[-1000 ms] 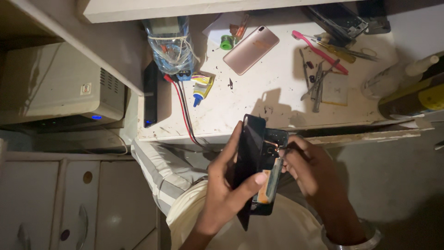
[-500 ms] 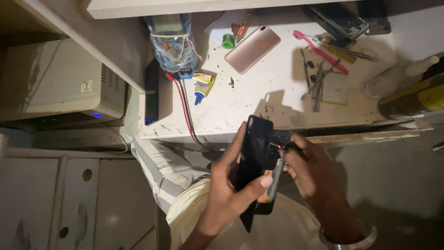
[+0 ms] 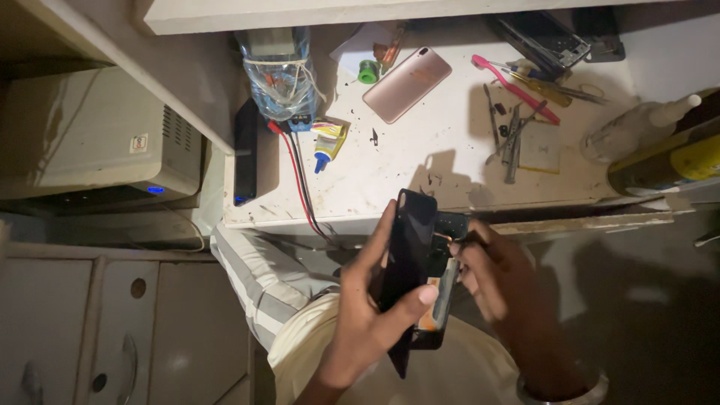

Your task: The person works at a repair bench on a smartphone. They handle the opened phone body, manipulate the internal battery and components, use a tool on the internals, then align and press the back cover onto the phone and press along its edges to close it, finally placing the phone on the bench.

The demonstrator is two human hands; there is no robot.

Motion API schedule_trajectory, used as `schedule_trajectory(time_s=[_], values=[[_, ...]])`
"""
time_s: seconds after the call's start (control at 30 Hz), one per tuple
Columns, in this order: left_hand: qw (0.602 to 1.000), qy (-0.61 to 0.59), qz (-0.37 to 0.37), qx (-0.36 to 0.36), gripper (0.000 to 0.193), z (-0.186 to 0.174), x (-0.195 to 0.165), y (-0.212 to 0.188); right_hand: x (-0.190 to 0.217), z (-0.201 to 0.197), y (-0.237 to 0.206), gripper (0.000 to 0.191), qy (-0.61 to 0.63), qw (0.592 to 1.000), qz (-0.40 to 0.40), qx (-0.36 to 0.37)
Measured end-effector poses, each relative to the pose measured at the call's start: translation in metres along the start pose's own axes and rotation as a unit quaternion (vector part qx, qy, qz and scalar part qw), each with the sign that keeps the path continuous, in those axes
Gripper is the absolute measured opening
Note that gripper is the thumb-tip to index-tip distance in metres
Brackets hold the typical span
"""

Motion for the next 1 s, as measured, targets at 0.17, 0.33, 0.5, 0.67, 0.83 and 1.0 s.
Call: schedule_trajectory(time_s=[0.17,0.33,0.5,0.67,0.83,1.0], values=[[1.0,0.027,0.002,-0.004,0.093,-0.001,0.0,-0.002,-0.009,0.003,-0.002,0.03,-0.162,0.939,-0.303,0.03],[0.999,0.039,-0.018,-0.012,0.094,-0.001,-0.001,-0.005,0.004,0.006,-0.004,0.023,-0.379,0.778,-0.498,0.051],[0.999,0.048,0.015,-0.006,0.091,-0.001,-0.001,-0.007,0.009,0.016,-0.01,0.024,0.126,0.992,0.009,0.028],[1.0,-0.003,0.02,-0.012,0.089,-0.003,0.0,-0.006,0.017,0.016,-0.011,0.017,-0.046,0.992,-0.113,0.042],[1.0,0.0,0.01,-0.011,0.089,-0.003,0.0,-0.007,0.014,0.017,-0.012,0.017,0.059,0.998,-0.023,0.021],[1.0,-0.007,0.017,0.007,0.091,-0.002,0.0,-0.008,0.013,0.02,-0.012,0.017,0.034,0.999,-0.008,-0.018]])
Point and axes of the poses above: each hand's wrist, its own y-axis towards the middle knuckle, its own z-axis out of the palm, x = y × z, the point moved 1 cm from there along y, towards the middle knuckle, and after that the axes turned 3 degrees about y, right-handed, at the moved point
